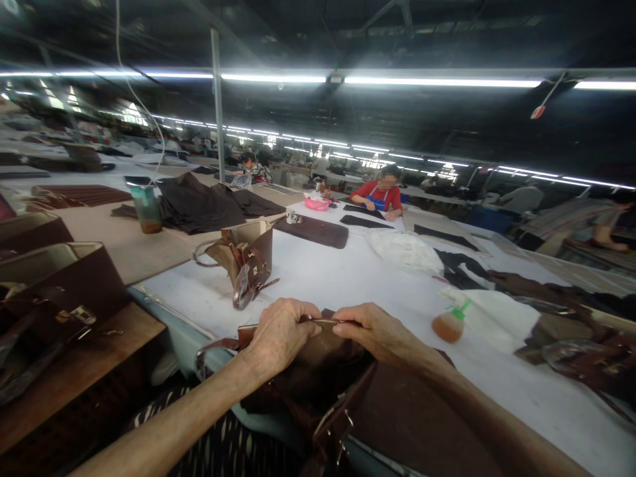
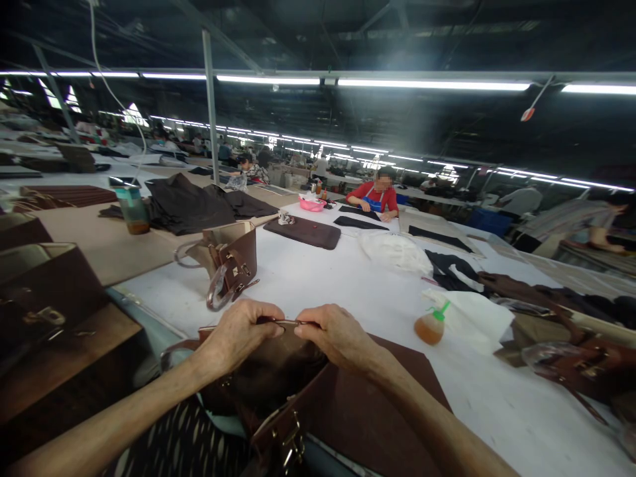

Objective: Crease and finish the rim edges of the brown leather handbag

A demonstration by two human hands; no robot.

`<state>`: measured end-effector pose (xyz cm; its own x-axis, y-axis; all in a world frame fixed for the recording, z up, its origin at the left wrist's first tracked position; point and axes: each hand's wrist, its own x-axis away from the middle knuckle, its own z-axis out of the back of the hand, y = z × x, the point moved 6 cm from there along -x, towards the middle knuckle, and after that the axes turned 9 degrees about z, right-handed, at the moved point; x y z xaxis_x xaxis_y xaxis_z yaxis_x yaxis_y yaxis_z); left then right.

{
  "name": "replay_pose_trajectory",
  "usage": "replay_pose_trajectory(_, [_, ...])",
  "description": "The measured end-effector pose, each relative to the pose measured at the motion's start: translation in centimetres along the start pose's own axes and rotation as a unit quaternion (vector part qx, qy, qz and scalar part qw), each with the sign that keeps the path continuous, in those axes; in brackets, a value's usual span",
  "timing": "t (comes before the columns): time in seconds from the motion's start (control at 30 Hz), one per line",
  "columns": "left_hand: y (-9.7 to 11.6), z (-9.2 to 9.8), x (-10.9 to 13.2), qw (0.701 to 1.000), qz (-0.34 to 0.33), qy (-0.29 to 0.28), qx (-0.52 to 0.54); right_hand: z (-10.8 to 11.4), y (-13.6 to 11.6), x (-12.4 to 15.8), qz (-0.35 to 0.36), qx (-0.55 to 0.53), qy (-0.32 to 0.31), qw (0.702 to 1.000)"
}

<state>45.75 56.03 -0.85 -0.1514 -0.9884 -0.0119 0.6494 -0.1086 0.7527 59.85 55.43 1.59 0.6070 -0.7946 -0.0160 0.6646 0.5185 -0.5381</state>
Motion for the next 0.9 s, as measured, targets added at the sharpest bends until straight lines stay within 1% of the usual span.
replay_pose_trajectory(0.07, [0.2, -0.1, 0.0, 1.0, 0.008, -0.004, -0.001, 0.0, -0.1, 0.1, -0.001, 0.012, 0.003, 1.0])
replay_pose_trajectory(0.2, [0.5, -0.1, 0.1, 1.0, -0.005, 0.0, -0.02, 0.0, -0.6, 0.1, 0.008, 0.068, 0.003, 0.998])
replay_pose_trajectory(0.3, [0.2, -0.3, 0.1, 1.0, -0.01, 0.009, -0.022, 0.1, -1.4, -0.2, 0.021, 0.146, 0.005, 0.989])
replay_pose_trajectory(0.37, [-0.2, -0.4, 0.2, 1.0, -0.006, 0.017, -0.017, 0.0, -1.9, -0.5, 0.024, 0.173, 0.002, 0.985])
replay_pose_trajectory(0.5, [-0.5, -0.6, 0.2, 1.0, 0.0, 0.02, -0.003, -0.4, -2.6, -1.0, 0.054, 0.154, -0.019, 0.986])
replay_pose_trajectory(0.6, [-0.1, -0.5, 0.4, 1.0, -0.013, 0.007, 0.001, -0.5, -2.5, -1.2, 0.061, 0.165, -0.025, 0.984])
replay_pose_trajectory(0.63, [0.2, -0.2, 0.6, 1.0, -0.029, 0.009, 0.004, -0.5, -2.3, -1.3, 0.056, 0.173, -0.019, 0.983])
replay_pose_trajectory(0.73, [1.1, 1.2, 1.6, 0.993, -0.111, 0.037, 0.026, -0.3, -1.8, -1.5, 0.036, 0.179, 0.005, 0.983])
replay_pose_trajectory(0.8, [0.9, 2.3, 2.5, 0.987, -0.148, 0.047, 0.045, -0.4, -1.4, -1.6, 0.022, 0.17, 0.008, 0.985])
replay_pose_trajectory(0.83, [0.5, 2.8, 2.8, 0.985, -0.153, 0.052, 0.055, -0.4, -1.3, -1.6, 0.016, 0.166, 0.005, 0.986])
replay_pose_trajectory(0.9, [-0.8, 4.2, 3.3, 0.984, -0.139, 0.079, 0.073, -0.5, -1.2, -1.6, 0.007, 0.163, 0.003, 0.987])
